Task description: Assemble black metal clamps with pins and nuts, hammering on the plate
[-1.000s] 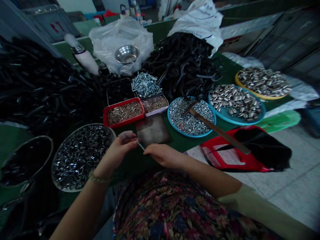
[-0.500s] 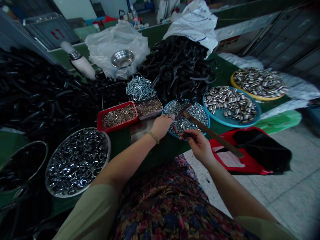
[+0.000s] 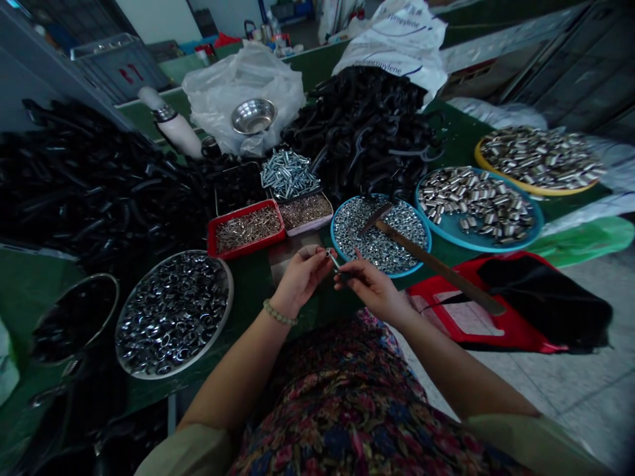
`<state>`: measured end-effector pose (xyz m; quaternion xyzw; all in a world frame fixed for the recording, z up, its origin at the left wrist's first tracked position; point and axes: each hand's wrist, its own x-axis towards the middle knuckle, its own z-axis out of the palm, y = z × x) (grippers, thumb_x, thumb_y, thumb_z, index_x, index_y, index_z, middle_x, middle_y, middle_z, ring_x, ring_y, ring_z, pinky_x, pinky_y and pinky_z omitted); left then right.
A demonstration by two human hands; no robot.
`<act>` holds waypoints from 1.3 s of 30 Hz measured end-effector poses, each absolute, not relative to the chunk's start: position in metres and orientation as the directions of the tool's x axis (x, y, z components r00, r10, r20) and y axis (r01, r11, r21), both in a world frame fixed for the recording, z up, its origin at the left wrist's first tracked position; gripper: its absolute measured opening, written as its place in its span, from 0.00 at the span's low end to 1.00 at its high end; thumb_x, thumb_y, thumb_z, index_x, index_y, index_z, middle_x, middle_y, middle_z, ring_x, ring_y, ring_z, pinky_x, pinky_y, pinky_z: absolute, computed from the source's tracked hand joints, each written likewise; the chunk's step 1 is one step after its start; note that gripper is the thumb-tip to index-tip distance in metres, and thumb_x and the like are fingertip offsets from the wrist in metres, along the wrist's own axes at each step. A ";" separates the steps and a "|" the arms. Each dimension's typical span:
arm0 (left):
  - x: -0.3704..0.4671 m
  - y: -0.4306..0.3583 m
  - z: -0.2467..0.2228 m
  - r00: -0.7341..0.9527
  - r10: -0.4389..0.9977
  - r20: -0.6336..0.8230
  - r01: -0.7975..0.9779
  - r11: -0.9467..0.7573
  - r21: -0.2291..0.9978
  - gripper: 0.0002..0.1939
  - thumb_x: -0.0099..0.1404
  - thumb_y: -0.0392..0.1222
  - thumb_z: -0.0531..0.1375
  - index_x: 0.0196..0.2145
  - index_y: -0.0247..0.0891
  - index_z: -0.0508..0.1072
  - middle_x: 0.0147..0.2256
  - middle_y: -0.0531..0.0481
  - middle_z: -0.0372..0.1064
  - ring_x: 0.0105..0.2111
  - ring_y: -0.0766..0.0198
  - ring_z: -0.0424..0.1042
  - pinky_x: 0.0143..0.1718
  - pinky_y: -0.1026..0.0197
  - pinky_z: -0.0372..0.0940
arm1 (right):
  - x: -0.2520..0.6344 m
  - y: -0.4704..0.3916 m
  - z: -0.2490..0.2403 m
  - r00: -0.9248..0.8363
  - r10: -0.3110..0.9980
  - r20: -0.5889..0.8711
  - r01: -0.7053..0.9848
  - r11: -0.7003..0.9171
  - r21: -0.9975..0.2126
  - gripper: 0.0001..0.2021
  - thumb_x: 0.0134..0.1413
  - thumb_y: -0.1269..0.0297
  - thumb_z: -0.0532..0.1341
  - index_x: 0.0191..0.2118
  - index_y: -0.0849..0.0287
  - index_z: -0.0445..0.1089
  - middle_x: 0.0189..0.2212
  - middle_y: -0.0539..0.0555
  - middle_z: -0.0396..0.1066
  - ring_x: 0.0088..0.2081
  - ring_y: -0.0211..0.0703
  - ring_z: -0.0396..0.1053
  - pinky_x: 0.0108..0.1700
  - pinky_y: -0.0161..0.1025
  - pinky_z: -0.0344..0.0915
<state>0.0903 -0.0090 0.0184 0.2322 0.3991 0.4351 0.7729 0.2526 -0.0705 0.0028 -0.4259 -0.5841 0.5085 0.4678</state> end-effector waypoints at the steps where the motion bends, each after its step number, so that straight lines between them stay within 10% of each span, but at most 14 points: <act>1: 0.086 -0.013 0.019 0.313 0.859 -0.405 -0.506 0.512 0.694 0.09 0.54 0.32 0.65 0.32 0.35 0.69 0.35 0.49 0.75 0.36 0.68 0.75 0.39 0.67 0.70 | 0.249 -0.070 0.005 -0.221 0.969 0.108 0.026 0.117 -0.993 0.09 0.60 0.64 0.56 0.46 0.54 0.65 0.37 0.52 0.73 0.37 0.40 0.75 0.43 0.42 0.71; 11: 0.048 -0.029 0.028 0.271 0.915 -0.299 -0.426 0.392 0.815 0.14 0.51 0.37 0.69 0.36 0.36 0.74 0.33 0.53 0.74 0.33 0.70 0.73 0.41 0.64 0.68 | 0.231 -0.074 0.009 -0.322 0.942 0.097 0.197 0.167 -0.966 0.11 0.62 0.66 0.53 0.49 0.54 0.64 0.38 0.53 0.73 0.38 0.41 0.74 0.44 0.43 0.70; 17: 0.017 -0.017 0.040 0.526 0.769 -0.363 -0.066 0.463 0.884 0.11 0.51 0.36 0.67 0.35 0.34 0.76 0.31 0.51 0.73 0.29 0.69 0.71 0.40 0.61 0.68 | 0.227 -0.067 0.027 -0.567 0.809 0.151 0.399 0.431 -0.809 0.15 0.56 0.70 0.56 0.49 0.52 0.69 0.45 0.55 0.73 0.48 0.47 0.71 0.51 0.46 0.66; 23: 0.004 -0.012 0.075 0.530 0.847 -0.041 0.034 0.028 0.999 0.10 0.55 0.37 0.65 0.37 0.36 0.77 0.38 0.47 0.75 0.40 0.63 0.73 0.48 0.57 0.66 | 0.211 -0.058 0.021 -0.339 0.939 0.053 -0.056 0.036 -0.998 0.09 0.57 0.58 0.59 0.43 0.53 0.66 0.31 0.52 0.73 0.32 0.41 0.73 0.38 0.42 0.72; 29: 0.009 -0.032 0.077 0.449 0.859 0.246 0.110 -0.326 0.939 0.05 0.61 0.34 0.59 0.29 0.36 0.75 0.41 0.46 0.73 0.41 0.63 0.72 0.47 0.59 0.67 | 0.196 -0.064 0.016 -0.332 0.933 -0.136 -0.459 -0.286 -0.841 0.11 0.51 0.54 0.64 0.38 0.51 0.67 0.26 0.47 0.64 0.19 0.29 0.58 0.23 0.29 0.67; 39: 0.002 -0.036 0.077 0.520 0.814 0.258 0.245 -0.432 0.868 0.18 0.61 0.24 0.51 0.37 0.41 0.76 0.53 0.47 0.63 0.54 0.62 0.65 0.57 0.56 0.60 | 0.207 -0.063 0.016 -0.431 0.877 -0.210 -0.480 -0.420 -0.770 0.17 0.40 0.58 0.72 0.37 0.51 0.69 0.27 0.49 0.70 0.26 0.35 0.68 0.27 0.32 0.68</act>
